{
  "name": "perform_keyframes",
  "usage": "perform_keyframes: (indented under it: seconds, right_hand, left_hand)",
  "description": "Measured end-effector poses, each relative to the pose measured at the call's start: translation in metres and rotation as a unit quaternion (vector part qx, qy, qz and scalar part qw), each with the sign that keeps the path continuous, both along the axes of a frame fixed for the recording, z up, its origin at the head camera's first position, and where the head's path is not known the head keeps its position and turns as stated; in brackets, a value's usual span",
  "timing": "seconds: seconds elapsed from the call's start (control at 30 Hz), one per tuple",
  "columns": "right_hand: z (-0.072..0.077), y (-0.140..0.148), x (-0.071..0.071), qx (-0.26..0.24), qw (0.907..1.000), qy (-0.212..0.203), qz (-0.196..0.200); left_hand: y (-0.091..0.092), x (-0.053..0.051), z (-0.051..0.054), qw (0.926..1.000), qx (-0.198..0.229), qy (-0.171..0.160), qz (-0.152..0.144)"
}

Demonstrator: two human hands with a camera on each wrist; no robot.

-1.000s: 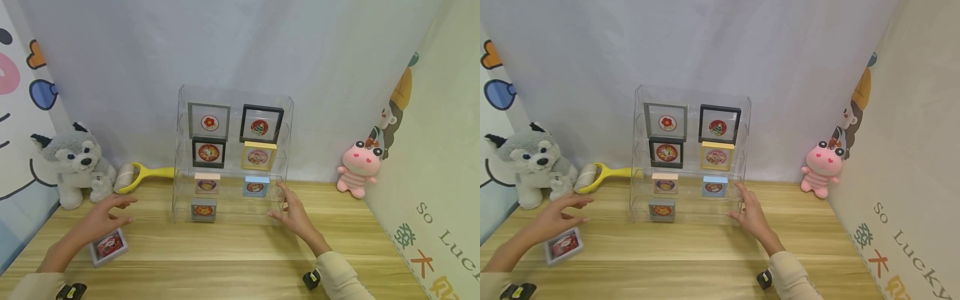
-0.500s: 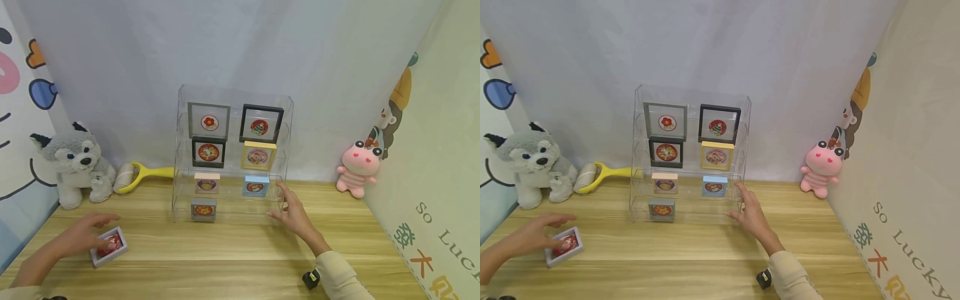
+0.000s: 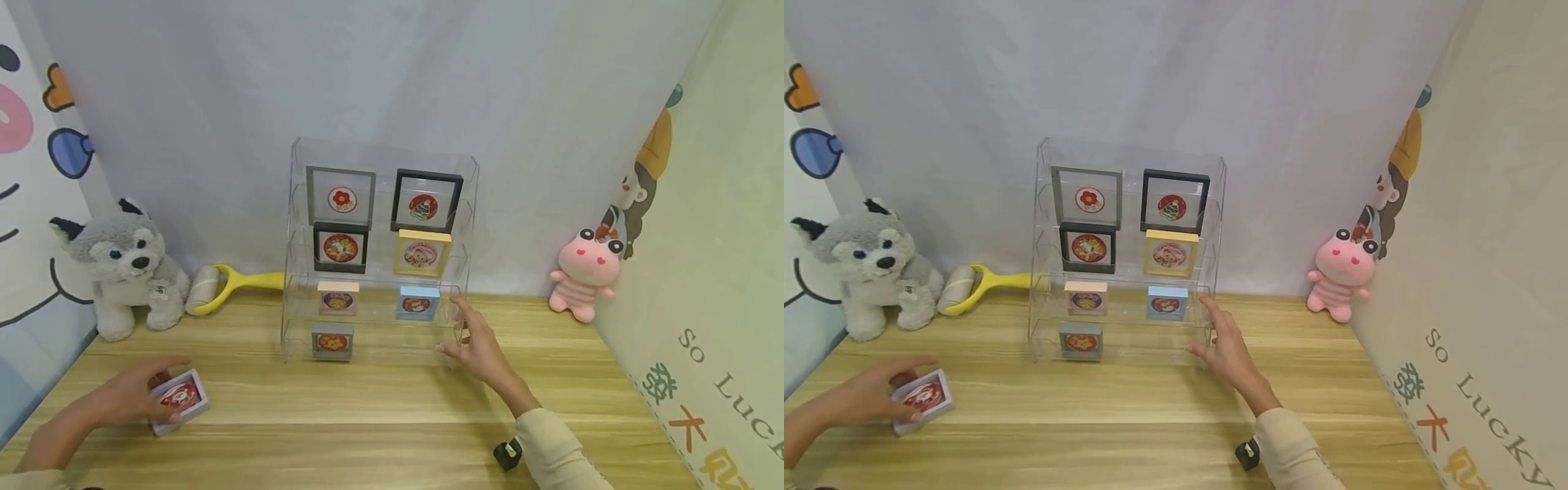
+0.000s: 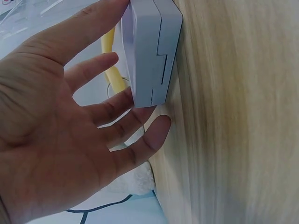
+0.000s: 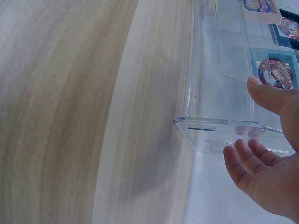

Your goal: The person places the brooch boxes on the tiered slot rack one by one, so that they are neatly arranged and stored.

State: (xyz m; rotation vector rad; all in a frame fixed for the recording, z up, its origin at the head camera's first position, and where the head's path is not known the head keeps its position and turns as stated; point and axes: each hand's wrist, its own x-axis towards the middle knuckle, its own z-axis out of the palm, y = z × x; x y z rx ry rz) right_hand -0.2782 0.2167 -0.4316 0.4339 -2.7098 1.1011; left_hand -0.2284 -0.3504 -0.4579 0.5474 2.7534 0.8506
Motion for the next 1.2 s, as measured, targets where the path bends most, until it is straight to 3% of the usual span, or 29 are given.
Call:
perform_keyframes:
  seconds: [0.37, 0.57, 0.87, 1.1, 1.2]
  right_hand:
    - [0.001, 0.001, 0.001, 0.001, 1.0000, -0.006, -0.002]
    - [0.001, 0.001, 0.001, 0.000, 0.9999, -0.011, -0.003]
    - [-0.002, 0.000, 0.000, 0.008, 1.0000, 0.001, -0.003]
    - [-0.002, 0.000, 0.000, 0.005, 1.0000, 0.007, -0.002]
    - [-0.001, -0.001, 0.000, 0.003, 1.0000, 0.008, -0.001]
  left_hand:
    - [0.005, -0.005, 0.003, 0.9992, -0.029, -0.027, 0.006]
    - [0.000, -0.005, -0.003, 0.9996, -0.006, -0.024, -0.009]
    - [-0.003, -0.003, -0.010, 0.9997, 0.016, -0.020, -0.003]
    - [-0.004, -0.002, -0.013, 0.9978, 0.002, 0.058, 0.032]
    - [-0.004, -0.003, -0.012, 0.9960, 0.010, 0.073, 0.051]
